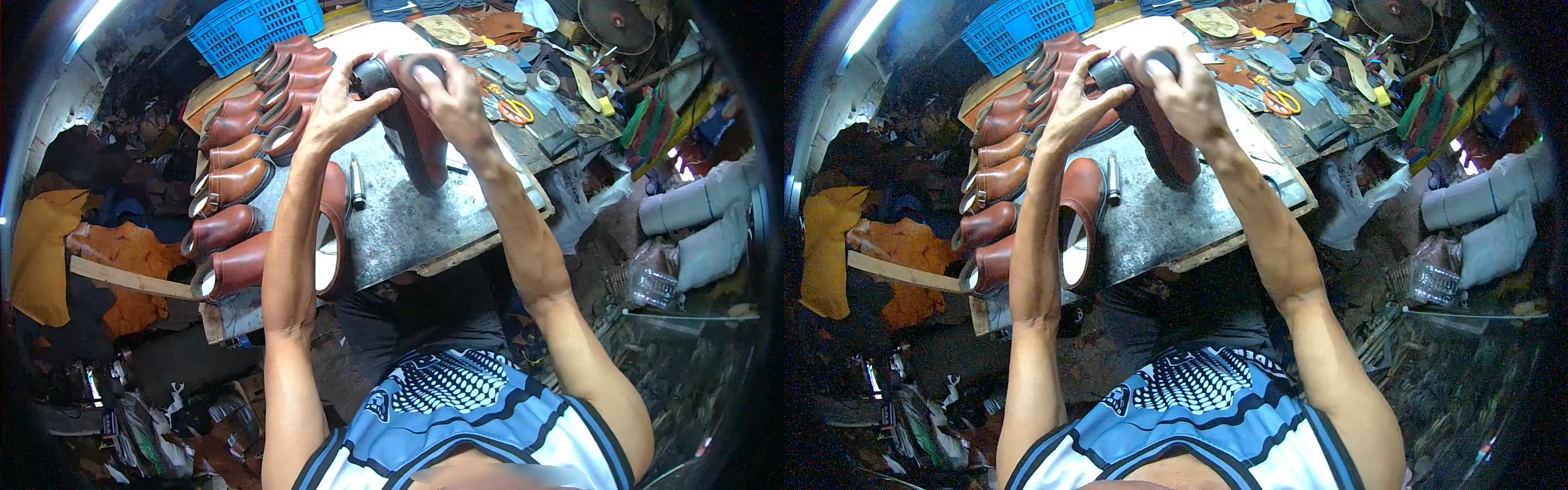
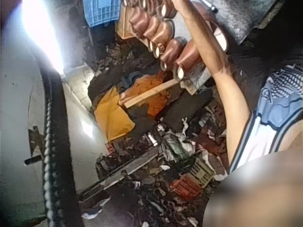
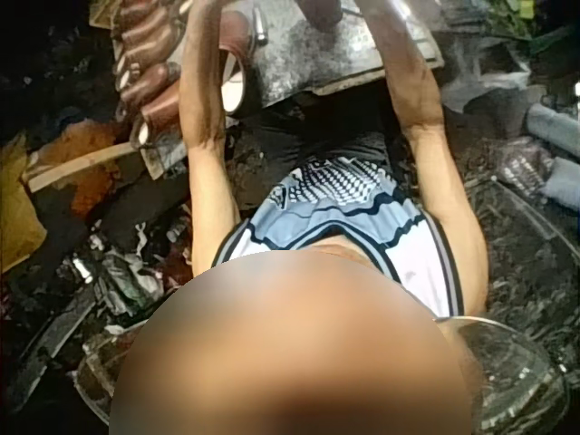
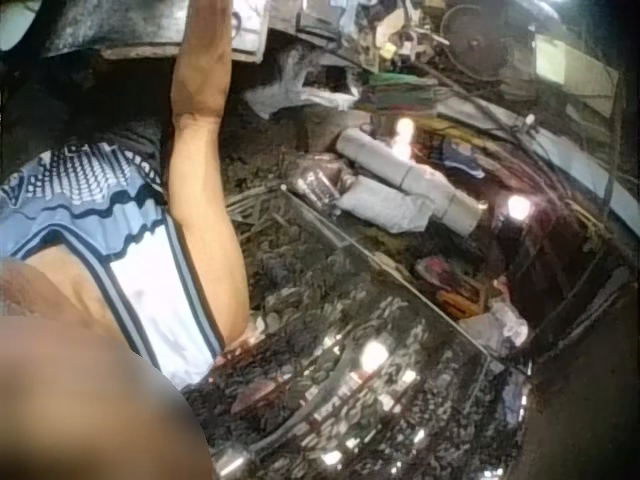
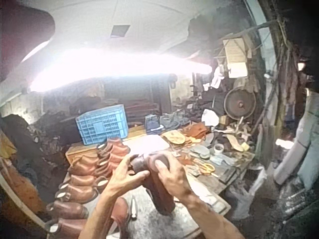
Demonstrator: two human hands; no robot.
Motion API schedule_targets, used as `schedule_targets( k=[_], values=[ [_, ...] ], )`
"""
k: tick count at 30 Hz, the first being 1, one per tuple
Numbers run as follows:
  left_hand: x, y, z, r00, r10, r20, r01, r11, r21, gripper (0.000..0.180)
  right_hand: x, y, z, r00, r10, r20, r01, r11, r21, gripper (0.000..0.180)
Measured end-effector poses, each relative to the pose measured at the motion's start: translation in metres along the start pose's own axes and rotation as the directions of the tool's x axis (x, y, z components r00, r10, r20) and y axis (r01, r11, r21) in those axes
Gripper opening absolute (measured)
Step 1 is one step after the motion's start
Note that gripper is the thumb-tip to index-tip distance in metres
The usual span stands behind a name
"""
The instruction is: Polish and inspect manufactured shoes in a factory setting.
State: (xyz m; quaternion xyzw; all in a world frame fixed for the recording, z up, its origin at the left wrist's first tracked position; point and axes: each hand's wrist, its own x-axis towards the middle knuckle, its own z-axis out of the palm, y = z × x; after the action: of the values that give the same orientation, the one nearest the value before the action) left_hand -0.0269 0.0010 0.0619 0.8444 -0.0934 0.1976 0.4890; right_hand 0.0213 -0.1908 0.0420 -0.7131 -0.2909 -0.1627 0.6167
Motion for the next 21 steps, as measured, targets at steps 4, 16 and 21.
schedule_targets(
  k=[4,16,21],
  values=[
    [0.0,-0.004,0.008,0.995,0.027,-0.096,-0.027,1.0,-0.003,0.079,-0.07,0.042,-0.038,0.964,0.265,0.026,-0.266,0.953,0.146,0.029],
    [-0.115,0.034,-0.063,0.978,-0.162,0.131,0.154,0.986,0.071,0.081,-0.209,0.037,-0.043,0.63,0.541,0.557,-0.752,0.248,0.611,0.023],
    [-0.174,0.054,-0.029,0.998,-0.056,0.034,0.045,0.965,0.257,0.051,-0.226,0.007,-0.022,0.404,0.5,0.766,-0.884,-0.003,0.468,0.027]
  ],
)
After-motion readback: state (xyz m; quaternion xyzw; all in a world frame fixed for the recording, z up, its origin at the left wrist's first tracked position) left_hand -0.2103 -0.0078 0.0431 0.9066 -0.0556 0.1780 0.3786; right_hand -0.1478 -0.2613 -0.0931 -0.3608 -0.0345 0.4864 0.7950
